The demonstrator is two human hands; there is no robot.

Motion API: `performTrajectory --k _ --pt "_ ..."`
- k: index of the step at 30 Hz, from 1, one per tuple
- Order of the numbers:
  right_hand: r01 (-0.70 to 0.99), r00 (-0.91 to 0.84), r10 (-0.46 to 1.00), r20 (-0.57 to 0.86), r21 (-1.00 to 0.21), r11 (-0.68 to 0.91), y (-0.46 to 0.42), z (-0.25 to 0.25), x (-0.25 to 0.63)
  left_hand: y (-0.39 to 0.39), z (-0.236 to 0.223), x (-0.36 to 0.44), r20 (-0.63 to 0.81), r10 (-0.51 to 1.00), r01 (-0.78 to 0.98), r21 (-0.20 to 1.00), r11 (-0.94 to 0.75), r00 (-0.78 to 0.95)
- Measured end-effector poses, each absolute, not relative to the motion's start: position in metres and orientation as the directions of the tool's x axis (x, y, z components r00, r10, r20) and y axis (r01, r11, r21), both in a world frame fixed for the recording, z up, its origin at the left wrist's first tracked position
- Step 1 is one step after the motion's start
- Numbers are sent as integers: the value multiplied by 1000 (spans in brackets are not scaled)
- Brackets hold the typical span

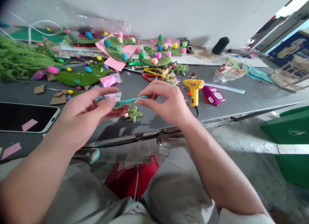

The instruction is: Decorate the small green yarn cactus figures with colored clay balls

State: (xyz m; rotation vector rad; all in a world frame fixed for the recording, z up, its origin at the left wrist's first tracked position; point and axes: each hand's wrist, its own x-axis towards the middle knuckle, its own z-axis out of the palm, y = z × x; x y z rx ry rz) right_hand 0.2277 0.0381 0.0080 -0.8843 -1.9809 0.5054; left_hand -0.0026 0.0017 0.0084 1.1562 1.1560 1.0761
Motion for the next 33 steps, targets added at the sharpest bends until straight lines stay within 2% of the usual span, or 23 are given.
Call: performTrajectory --k 4,8,13,16,19,23,28,33 --pt "384 -392 717 576 -606 697 36 5 224 -2 8 4 -125 971 -159 974 159 205" --pt "354 -536 670 514 -584 731 32 -2 210 -6 5 7 -162 955 -65 981 184 250" --pt "356 -567 675 472 -599 718 30 0 204 -3 1 2 -173 965 8 985 174 197" --pt "365 -537 704 464 -624 691 33 4 211 0 2 -2 -138 973 0 990 141 183" --pt "398 -435 753 495 -644 653 37 8 221 2 4 -3 -117 986 -19 993 120 118" --pt "389 -336 755 563 -647 656 40 8 225 2 6 0 -132 984 -132 980 148 123" --pt "343 -490 684 540 -602 721 34 1 206 -3 5 7 -163 958 -169 964 206 237" --pt "361 -554 677 483 -593 719 31 -3 199 -2 1 5 -162 965 -79 980 181 205"
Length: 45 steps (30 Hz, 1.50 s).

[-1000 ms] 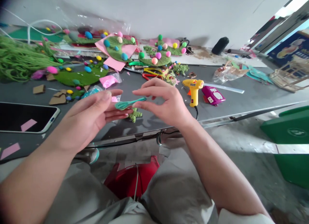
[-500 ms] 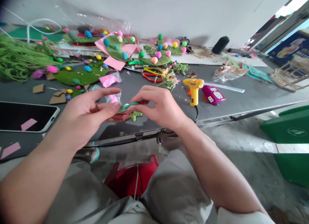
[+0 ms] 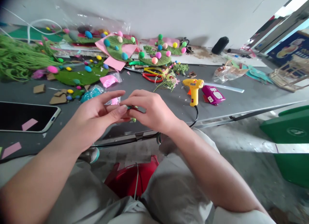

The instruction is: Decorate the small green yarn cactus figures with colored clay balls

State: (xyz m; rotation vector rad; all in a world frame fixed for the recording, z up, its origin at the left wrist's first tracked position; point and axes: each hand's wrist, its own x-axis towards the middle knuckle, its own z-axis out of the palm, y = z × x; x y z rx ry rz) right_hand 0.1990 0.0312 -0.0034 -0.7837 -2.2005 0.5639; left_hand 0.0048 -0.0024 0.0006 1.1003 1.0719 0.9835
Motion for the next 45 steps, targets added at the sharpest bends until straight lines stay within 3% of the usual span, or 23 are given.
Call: performTrajectory --k 6,13,17,23,29,34,37,40,45 --pt "349 -514 720 467 -652 673 34 5 212 1 5 1 -152 975 -67 984 165 163" --pt "371 -312 801 511 -711 598 41 6 224 3 7 -1 -128 980 -178 972 156 155" --pt "334 -408 741 534 -668 665 37 -2 210 -1 6 6 -121 962 -197 965 172 246" --pt "365 -530 703 474 -621 694 34 -7 200 -1 -2 4 -126 968 -26 990 135 216" --pt "411 -450 752 482 -636 653 40 2 215 4 0 -1 -85 984 19 996 83 156" --pt "383 -342 779 526 -678 627 46 2 225 6 -2 -1 -60 993 -79 995 68 106" --pt "355 -418 759 499 -679 642 42 -2 214 3 -6 4 -44 988 -111 992 61 151" --pt "353 -499 734 460 -666 657 37 -7 200 2 -8 7 -57 983 -2 998 58 176" --pt "383 -475 736 482 -640 666 36 -6 196 4 -5 3 -32 991 82 996 21 132"
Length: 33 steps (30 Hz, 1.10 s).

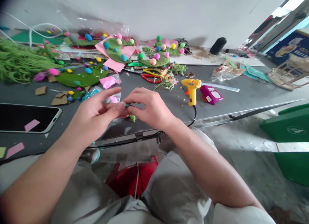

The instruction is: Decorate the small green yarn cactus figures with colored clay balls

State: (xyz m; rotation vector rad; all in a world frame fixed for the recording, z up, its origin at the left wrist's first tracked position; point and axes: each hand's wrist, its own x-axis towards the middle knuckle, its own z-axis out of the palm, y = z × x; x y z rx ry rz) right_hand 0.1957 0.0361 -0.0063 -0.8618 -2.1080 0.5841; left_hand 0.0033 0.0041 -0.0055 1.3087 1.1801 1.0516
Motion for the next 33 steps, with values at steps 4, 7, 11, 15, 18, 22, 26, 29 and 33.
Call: performTrajectory --k 4,7,11,15,18,22,26,29,33 --pt "392 -434 774 462 -676 624 42 -1 207 7 -3 -1 -15 994 91 996 5 107" --pt "395 -357 804 475 -703 591 49 2 217 10 -3 -3 0 999 14 1000 -1 52" --pt "334 -326 803 499 -733 592 53 2 220 12 -5 -1 -25 998 -113 993 31 49" --pt "324 -430 780 455 -729 604 47 -4 206 9 -8 5 -65 985 -145 985 88 161" --pt "328 -505 752 425 -711 622 44 -8 195 8 -10 6 -62 984 -71 995 75 164" --pt "347 -508 737 447 -676 649 44 -8 195 10 -9 1 -60 989 23 998 58 132" --pt "378 -426 784 451 -699 607 49 0 208 11 -4 -4 -53 992 34 998 50 111" --pt "364 -347 816 463 -735 572 51 4 217 11 -2 -5 -43 996 -36 998 46 80" --pt "284 -360 791 495 -749 598 49 0 213 9 -3 1 -83 985 -175 978 110 154"
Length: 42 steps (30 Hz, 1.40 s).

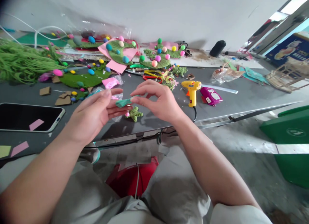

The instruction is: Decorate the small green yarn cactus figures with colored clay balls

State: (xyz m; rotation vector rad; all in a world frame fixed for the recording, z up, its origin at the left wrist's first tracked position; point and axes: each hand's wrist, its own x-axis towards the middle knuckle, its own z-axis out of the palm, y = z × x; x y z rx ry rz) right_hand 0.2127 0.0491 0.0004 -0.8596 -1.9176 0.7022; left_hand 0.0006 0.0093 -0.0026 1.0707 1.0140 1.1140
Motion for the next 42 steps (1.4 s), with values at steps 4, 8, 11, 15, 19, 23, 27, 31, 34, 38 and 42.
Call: performTrajectory --k 4,8,11,15,19,23,27,31,34,38,42 --pt "276 -484 746 456 -730 625 44 -6 198 6 -3 6 -67 964 -202 972 122 259" --pt "311 -517 716 470 -676 668 41 -7 194 6 -6 6 -80 982 -138 985 104 169" --pt "326 -502 687 525 -621 713 40 -7 195 8 -8 4 -92 987 -125 986 108 133" --pt "361 -499 663 558 -562 744 42 -7 198 11 -7 1 -93 990 -88 991 103 106" --pt "427 -375 739 560 -603 674 48 -1 208 13 -1 -5 -97 993 -81 991 103 73" --pt "381 -282 753 595 -650 657 48 3 213 12 1 -2 -110 987 -194 972 131 116" --pt "350 -349 745 569 -658 667 42 -1 201 9 -2 6 -105 977 -272 950 154 186" --pt "312 -487 729 482 -683 660 40 -7 193 8 -6 7 -65 971 -206 972 115 232" --pt "343 -520 738 431 -686 642 41 -8 194 8 -9 3 -83 971 -99 989 107 224" --pt "405 -399 801 446 -698 591 45 -5 202 9 -10 2 -72 972 -85 992 93 224" --pt "411 -272 841 468 -733 541 50 2 212 9 -8 3 -93 975 -159 979 126 202"
